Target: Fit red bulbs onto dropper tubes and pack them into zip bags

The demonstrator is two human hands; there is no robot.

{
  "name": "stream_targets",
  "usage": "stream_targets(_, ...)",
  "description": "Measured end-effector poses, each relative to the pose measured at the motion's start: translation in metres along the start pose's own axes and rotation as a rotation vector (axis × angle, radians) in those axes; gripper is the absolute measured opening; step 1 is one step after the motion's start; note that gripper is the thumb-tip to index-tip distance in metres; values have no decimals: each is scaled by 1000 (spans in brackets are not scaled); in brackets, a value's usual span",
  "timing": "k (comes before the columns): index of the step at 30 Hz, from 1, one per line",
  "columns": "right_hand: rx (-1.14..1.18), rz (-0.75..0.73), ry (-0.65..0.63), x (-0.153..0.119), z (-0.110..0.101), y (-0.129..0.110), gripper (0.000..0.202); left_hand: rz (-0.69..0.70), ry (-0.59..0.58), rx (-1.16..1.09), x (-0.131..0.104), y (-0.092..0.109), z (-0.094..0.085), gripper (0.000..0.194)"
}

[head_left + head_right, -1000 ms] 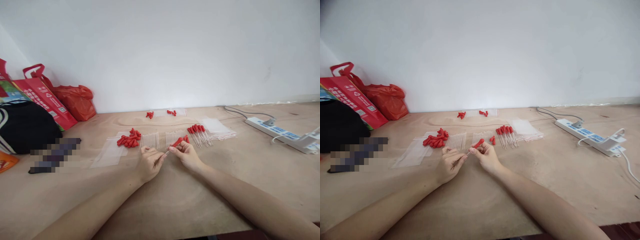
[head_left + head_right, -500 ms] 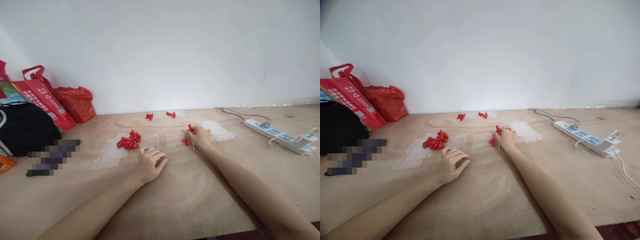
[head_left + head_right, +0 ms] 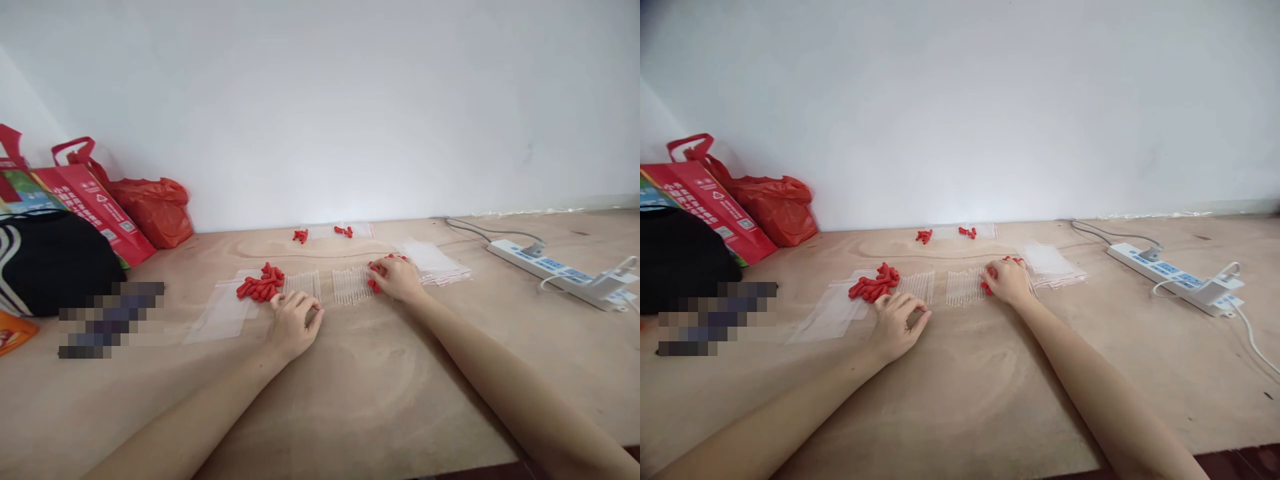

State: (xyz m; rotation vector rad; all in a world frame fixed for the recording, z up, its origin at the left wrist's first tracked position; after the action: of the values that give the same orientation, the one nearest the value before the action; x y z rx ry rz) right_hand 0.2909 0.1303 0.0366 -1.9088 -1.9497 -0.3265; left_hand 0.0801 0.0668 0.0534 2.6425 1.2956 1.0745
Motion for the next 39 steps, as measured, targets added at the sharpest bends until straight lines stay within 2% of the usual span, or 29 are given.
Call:
stream_targets(2,18,-144,2,-6,-3,-12,30,-68,17,48,0,-11,-3,8)
stream_targets(4,-6,-203,-7,-11,-3,-17,31,-126,17,93,2,-20,-4,8)
stream_targets(10,-85,-232,-63,-14,1,-24,28,-238,-45,196,23,-40,0,12)
stream_targets(15,-76,-254,-26,-15,-3,-28,24,-277,-71,241,51,-46,16,14)
stream_targets(19,-9,-240,68,-18,-15,-26,23,-287,-109,227,66,-37,32,17)
stream_targets(22,104,-221,135,-25,-26,-24,21,-363,-163,210,70,-37,43,23)
stream_targets(26,265,-192,149,-39,-33,-20,18,-451,-219,205,75,-43,56,30)
stream_targets(31,340,-63,152,-45,-32,-9,17,-537,-237,204,83,-53,67,32)
stream_targets(35,445,-30,179,-41,-33,-6,30,-503,-212,192,88,-44,60,27)
stream_targets(39,537,-63,170,-40,-35,-11,30,-332,-194,135,78,-17,35,16)
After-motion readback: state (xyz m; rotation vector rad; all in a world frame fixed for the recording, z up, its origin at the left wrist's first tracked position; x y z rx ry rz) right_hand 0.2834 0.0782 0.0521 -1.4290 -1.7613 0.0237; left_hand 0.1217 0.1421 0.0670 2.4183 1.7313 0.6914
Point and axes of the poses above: each hand's wrist, its own x-axis towards the middle knuckle, its own z-axis out of the palm, y = z × x, the point moved 10 cm from there along x, towards the middle knuckle, and after that the axes turned 8 degrees about -x, right-handed, at the moved point
